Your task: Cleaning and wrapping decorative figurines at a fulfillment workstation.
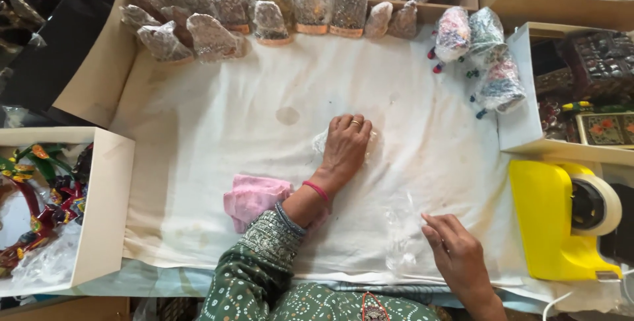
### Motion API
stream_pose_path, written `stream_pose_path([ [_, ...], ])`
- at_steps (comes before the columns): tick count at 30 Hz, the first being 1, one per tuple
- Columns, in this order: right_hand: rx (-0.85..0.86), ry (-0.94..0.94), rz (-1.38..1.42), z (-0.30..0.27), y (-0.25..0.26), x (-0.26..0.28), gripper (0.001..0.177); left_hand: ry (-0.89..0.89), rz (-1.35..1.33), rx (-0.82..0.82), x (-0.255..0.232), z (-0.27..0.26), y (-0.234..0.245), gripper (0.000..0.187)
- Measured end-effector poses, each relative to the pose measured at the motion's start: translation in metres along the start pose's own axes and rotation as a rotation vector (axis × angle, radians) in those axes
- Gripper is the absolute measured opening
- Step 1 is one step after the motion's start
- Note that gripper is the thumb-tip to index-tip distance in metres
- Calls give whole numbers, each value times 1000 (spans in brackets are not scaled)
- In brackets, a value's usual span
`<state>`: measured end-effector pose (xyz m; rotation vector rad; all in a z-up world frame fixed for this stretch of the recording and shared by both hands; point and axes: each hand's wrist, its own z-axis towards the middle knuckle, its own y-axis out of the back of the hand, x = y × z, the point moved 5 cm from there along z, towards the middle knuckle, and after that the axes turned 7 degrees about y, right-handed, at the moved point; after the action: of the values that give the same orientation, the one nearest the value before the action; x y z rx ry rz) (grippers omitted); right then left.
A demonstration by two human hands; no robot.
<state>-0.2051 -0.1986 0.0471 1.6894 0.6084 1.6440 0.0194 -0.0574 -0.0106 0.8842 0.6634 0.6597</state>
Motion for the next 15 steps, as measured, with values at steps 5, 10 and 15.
stream_pose_path([
  [5, 0, 468, -130, -1, -13, 45, 57, 82, -248, -6, 2, 0, 10, 34],
  [10, 74, 370, -34, -37, -13, -22, 31, 83, -391, 50, 2, 6, 30, 38],
  [15, 150, 120, 230, -73, 2, -76, 19, 44, -555, 105, 8, 10, 49, 46],
])
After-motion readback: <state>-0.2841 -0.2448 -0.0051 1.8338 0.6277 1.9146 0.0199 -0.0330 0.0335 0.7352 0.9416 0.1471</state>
